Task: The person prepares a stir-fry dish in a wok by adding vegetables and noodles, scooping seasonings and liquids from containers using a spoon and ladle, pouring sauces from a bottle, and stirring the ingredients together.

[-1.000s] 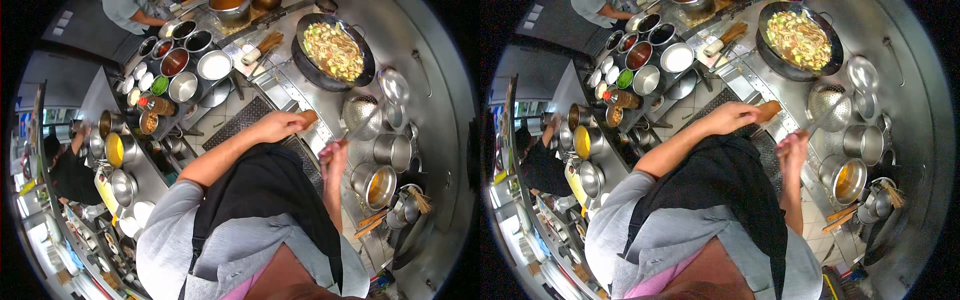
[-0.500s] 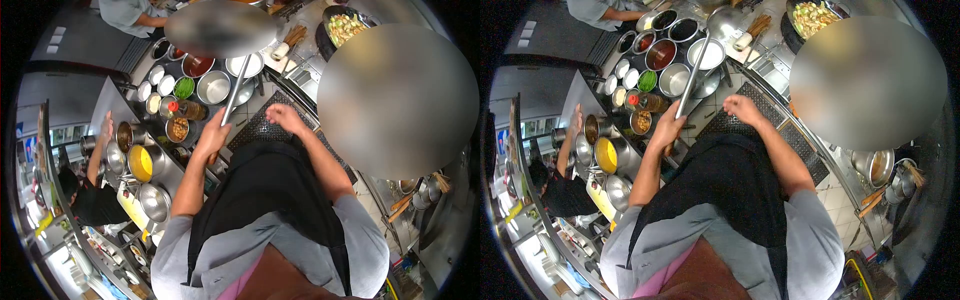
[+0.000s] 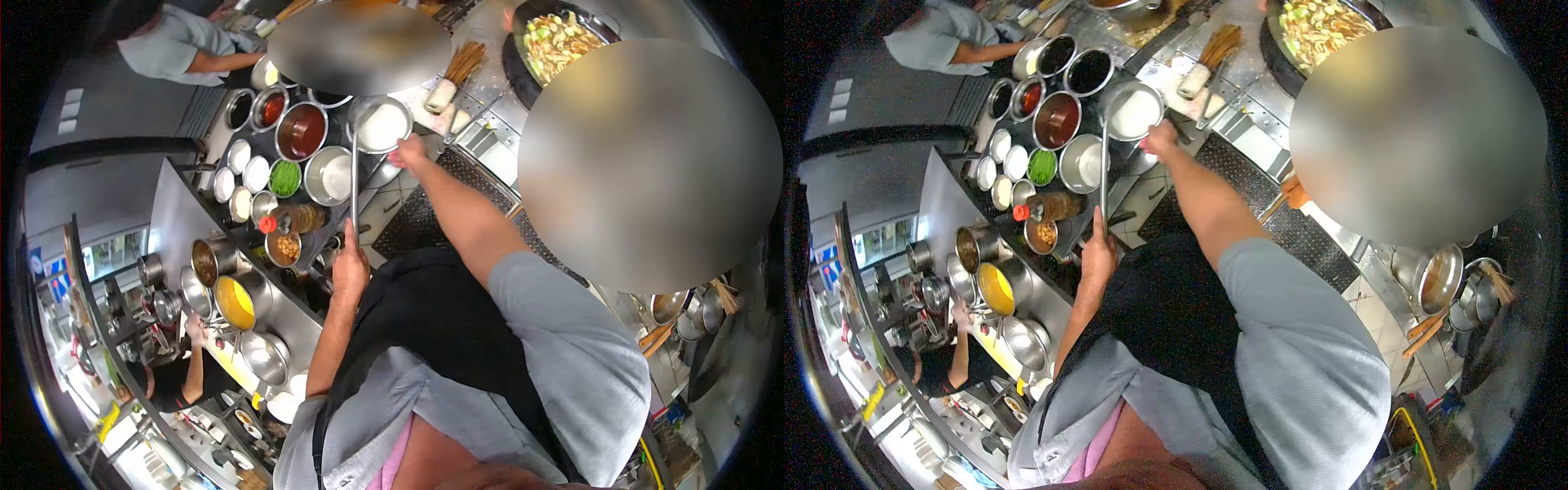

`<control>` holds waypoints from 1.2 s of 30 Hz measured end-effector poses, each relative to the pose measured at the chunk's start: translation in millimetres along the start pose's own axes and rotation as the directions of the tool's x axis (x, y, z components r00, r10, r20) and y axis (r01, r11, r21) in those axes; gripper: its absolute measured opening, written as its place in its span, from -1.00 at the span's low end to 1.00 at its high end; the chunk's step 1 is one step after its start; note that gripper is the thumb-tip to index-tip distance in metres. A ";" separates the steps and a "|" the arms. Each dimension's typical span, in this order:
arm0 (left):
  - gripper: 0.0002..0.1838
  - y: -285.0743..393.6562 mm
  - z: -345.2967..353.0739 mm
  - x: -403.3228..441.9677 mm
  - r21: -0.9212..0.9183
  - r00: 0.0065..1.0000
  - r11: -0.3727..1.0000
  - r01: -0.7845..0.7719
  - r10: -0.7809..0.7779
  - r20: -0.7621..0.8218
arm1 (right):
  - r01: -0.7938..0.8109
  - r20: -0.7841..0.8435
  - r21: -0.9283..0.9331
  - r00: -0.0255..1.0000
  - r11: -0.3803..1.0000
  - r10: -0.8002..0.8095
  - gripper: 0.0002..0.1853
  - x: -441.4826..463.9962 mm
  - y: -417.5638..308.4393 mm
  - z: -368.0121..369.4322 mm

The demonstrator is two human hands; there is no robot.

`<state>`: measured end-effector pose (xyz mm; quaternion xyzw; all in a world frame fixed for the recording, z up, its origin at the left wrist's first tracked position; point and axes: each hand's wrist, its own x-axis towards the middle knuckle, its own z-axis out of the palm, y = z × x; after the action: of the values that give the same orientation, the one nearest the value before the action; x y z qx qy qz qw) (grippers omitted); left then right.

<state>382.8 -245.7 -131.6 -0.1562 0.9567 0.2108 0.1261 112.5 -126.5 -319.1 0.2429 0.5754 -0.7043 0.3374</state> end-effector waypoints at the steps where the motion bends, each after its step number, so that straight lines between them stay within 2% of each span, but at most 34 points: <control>1: -0.12 4.3 0.4 1.8 -0.061 0.999 0.998 0.027 -0.025 0.030 | 0.023 0.005 0.066 1.000 0.998 -0.023 -0.78 -8.1 -3.6 -0.1; 2: -0.11 7.4 0.8 1.1 -0.123 0.997 0.991 0.059 -0.052 0.063 | 0.024 -0.013 0.093 1.000 0.995 -0.022 -0.77 -10.8 -3.0 1.1; 3: -0.08 7.7 -0.7 1.1 -0.125 0.998 0.992 0.025 -0.017 0.062 | 0.026 -0.027 0.133 0.999 0.991 -0.022 -0.77 -13.0 -4.1 4.0; 6: -0.07 24.3 -9.6 -4.4 -0.126 0.988 0.989 0.081 -0.063 0.141 | 0.050 -0.054 0.229 0.998 0.972 -0.038 -0.76 -17.6 -8.6 9.0; 7: -0.06 26.8 -9.3 -6.0 -0.111 0.994 0.994 0.027 -0.015 0.107 | 0.059 -0.067 0.259 0.997 0.964 -0.043 -0.74 -22.3 -10.1 8.9; 8: -0.05 32.4 -11.6 -5.6 -0.112 0.990 0.992 0.049 -0.033 0.136 | 0.052 -0.080 0.274 0.996 0.960 -0.031 -0.75 -25.5 -13.5 9.9; 10: -0.04 41.1 -17.9 -10.8 -0.115 0.978 0.987 0.112 -0.090 0.186 | 0.055 -0.098 0.281 0.995 0.958 -0.028 -0.76 -32.3 -17.6 9.5; 13: -0.02 39.9 -17.3 -15.7 -0.136 0.986 0.988 0.073 -0.050 0.161 | 0.041 -0.133 0.288 0.991 0.957 -0.003 -0.77 -31.2 -19.2 12.2; 15: 0.00 41.7 -17.8 -18.1 -0.149 0.979 0.982 0.114 -0.085 0.187 | 0.043 -0.092 0.295 0.996 0.955 -0.017 -0.76 -29.1 -15.3 12.2; 19: -0.01 40.3 -14.3 -24.0 -0.194 0.991 0.981 0.013 0.014 0.136 | 0.053 -0.147 0.280 0.989 0.958 -0.011 -0.77 -23.6 -15.2 11.7; 22: 0.00 56.9 -30.3 -28.7 -0.223 0.968 0.966 0.135 -0.081 0.237 | 0.036 -0.093 0.298 0.996 0.954 -0.008 -0.77 -24.6 -19.5 9.0; 26: -0.02 56.4 -27.4 -34.3 -0.176 0.981 0.982 0.066 -0.031 0.193 | 0.019 -0.075 0.274 0.997 0.962 0.002 -0.80 -21.3 -19.6 7.9; 29: -0.02 63.9 -36.6 -35.1 -0.177 0.958 0.972 0.154 -0.103 0.267 | 0.037 -0.031 0.274 0.999 0.961 -0.030 -0.75 -14.9 -15.1 6.7; 36: -0.07 79.5 -71.3 -27.3 -0.135 0.922 0.958 0.253 -0.197 0.334 | 0.028 -0.003 0.273 1.000 0.962 -0.028 -0.71 -21.9 -21.1 1.5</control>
<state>367.4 -202.1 -31.5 -0.2400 0.8771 0.3009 0.2873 111.0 -121.3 -289.2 0.2787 0.4760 -0.7818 0.2908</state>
